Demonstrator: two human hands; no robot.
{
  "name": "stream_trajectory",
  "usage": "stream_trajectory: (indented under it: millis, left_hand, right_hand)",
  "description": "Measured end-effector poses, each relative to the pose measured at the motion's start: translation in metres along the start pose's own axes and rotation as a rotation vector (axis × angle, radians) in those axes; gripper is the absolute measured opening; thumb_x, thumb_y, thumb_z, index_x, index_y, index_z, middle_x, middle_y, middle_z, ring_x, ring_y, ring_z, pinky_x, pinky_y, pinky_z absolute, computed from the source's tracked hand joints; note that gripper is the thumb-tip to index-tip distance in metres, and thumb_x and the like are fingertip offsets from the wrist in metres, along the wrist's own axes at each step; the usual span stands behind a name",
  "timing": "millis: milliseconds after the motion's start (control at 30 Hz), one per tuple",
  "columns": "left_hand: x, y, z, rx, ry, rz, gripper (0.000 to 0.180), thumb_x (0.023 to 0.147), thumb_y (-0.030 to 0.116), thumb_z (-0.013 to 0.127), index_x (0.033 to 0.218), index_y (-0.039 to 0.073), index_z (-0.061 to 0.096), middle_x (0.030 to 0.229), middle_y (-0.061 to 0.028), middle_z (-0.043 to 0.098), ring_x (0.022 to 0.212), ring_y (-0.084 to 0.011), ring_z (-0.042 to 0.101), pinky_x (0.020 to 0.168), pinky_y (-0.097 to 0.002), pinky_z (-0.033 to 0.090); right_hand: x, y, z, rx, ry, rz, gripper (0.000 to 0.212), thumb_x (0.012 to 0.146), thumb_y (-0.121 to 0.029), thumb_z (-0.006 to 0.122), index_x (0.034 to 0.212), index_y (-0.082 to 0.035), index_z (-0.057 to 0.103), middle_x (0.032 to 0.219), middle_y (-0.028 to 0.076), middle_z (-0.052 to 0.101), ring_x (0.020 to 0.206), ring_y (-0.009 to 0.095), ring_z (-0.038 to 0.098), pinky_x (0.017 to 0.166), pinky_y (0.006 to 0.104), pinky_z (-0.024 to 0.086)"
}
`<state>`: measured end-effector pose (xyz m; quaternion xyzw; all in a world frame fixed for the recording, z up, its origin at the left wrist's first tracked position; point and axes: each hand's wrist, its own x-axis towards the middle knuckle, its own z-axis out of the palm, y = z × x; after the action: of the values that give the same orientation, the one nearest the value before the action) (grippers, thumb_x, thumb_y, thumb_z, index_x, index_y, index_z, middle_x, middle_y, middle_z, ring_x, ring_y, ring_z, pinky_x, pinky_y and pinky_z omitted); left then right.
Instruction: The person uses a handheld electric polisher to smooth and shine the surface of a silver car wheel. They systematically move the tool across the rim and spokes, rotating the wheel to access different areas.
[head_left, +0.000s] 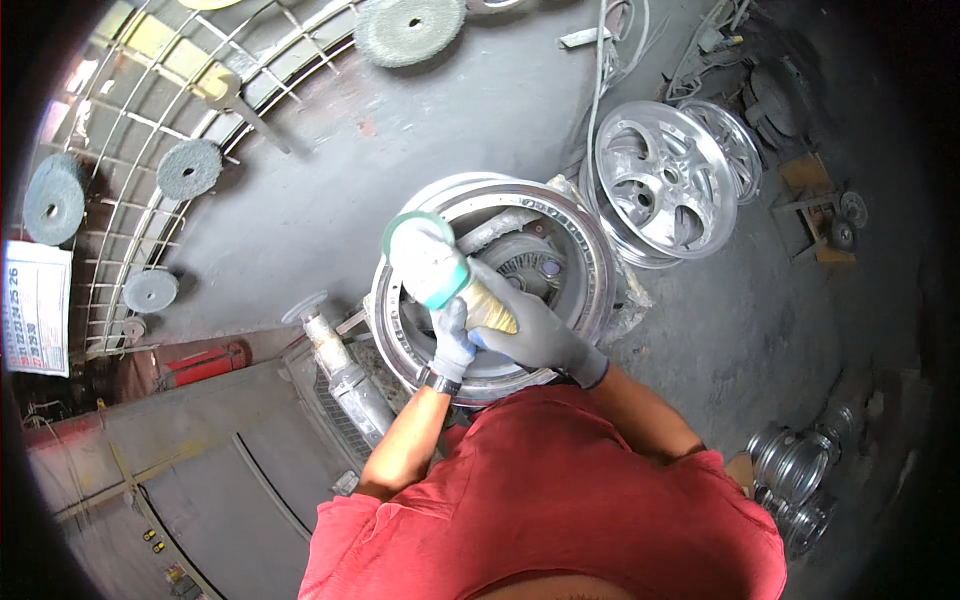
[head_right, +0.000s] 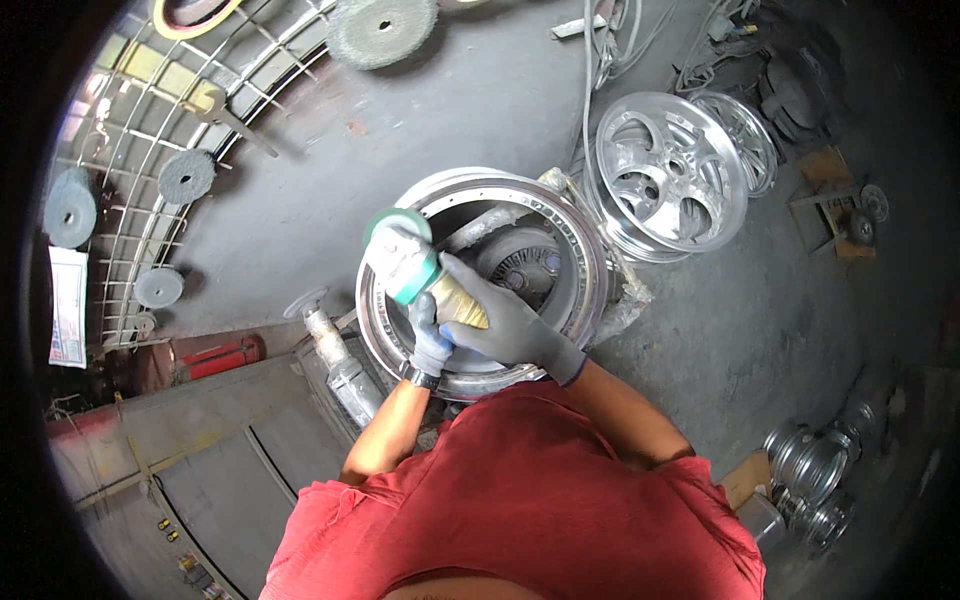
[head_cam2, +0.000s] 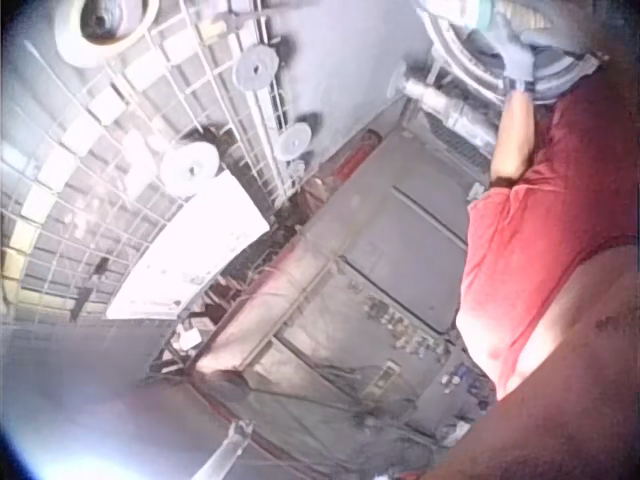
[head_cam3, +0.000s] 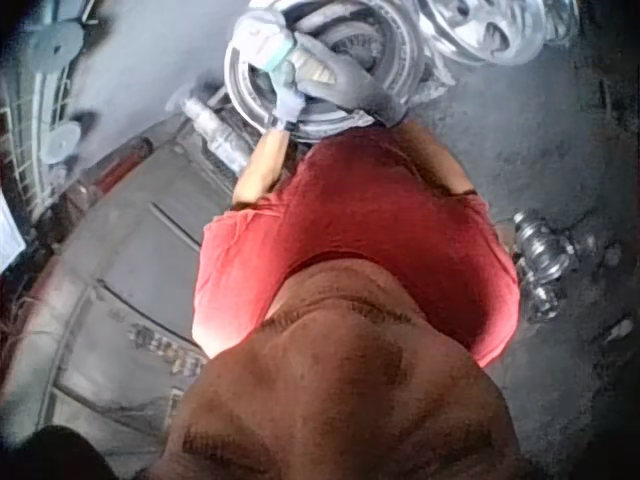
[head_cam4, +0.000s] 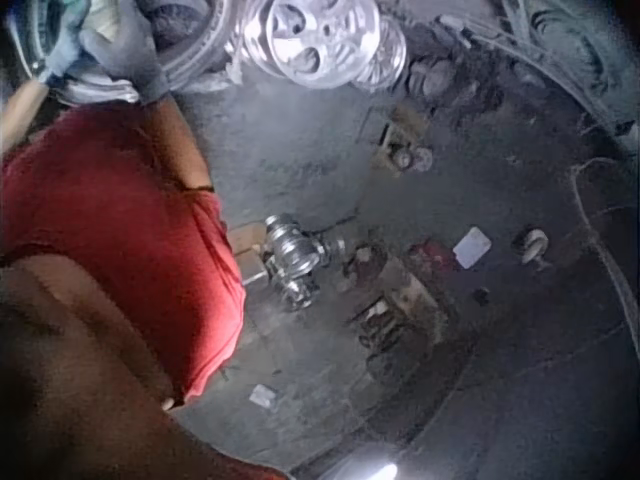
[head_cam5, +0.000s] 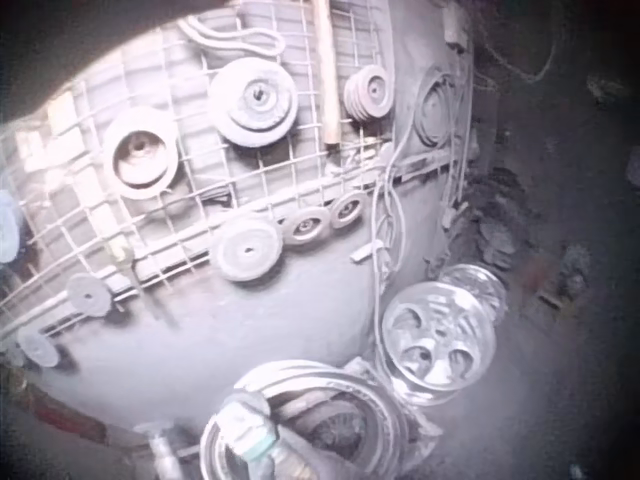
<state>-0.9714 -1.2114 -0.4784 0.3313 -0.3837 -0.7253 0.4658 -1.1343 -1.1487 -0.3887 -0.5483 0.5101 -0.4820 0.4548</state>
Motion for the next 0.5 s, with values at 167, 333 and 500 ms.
stream_trajectory:
  millis: [167,333,500]
  left_hand:
    - [0.051,-0.007,0.057,0.343,-0.379,-0.052,0.035,0.1,0.019,0.066,0.128,-0.003,0.068,0.11,-0.0134,0.076,0.101,-0.0148,0.066,0.094,-0.0346,0.053]
    - [0.062,-0.021,0.115,0.53,-0.742,-0.131,0.033,0.101,0.028,0.071,0.116,0.0,0.073,0.096,-0.0116,0.075,0.089,-0.0107,0.065,0.083,-0.0351,0.054]
    - [0.066,-0.003,0.121,0.633,-0.8,-0.345,0.034,0.105,0.027,0.069,0.124,-0.001,0.072,0.106,0.0011,0.073,0.095,-0.0068,0.062,0.089,-0.0286,0.052]
  right_hand:
    - [-0.032,0.019,-0.012,0.056,0.386,0.115,0.078,0.097,-0.018,0.072,0.162,-0.001,0.032,0.14,0.022,0.058,0.134,0.032,0.057,0.114,0.0423,0.044]
    - [-0.071,0.047,-0.004,0.501,0.705,0.369,0.041,0.107,-0.03,0.059,0.138,-0.007,0.044,0.102,0.014,0.067,0.078,0.025,0.07,0.066,0.0382,0.06]
    - [-0.076,0.064,0.001,0.506,0.73,0.343,0.043,0.109,-0.031,0.057,0.142,-0.009,0.042,0.099,0.013,0.068,0.071,0.023,0.072,0.059,0.0364,0.062]
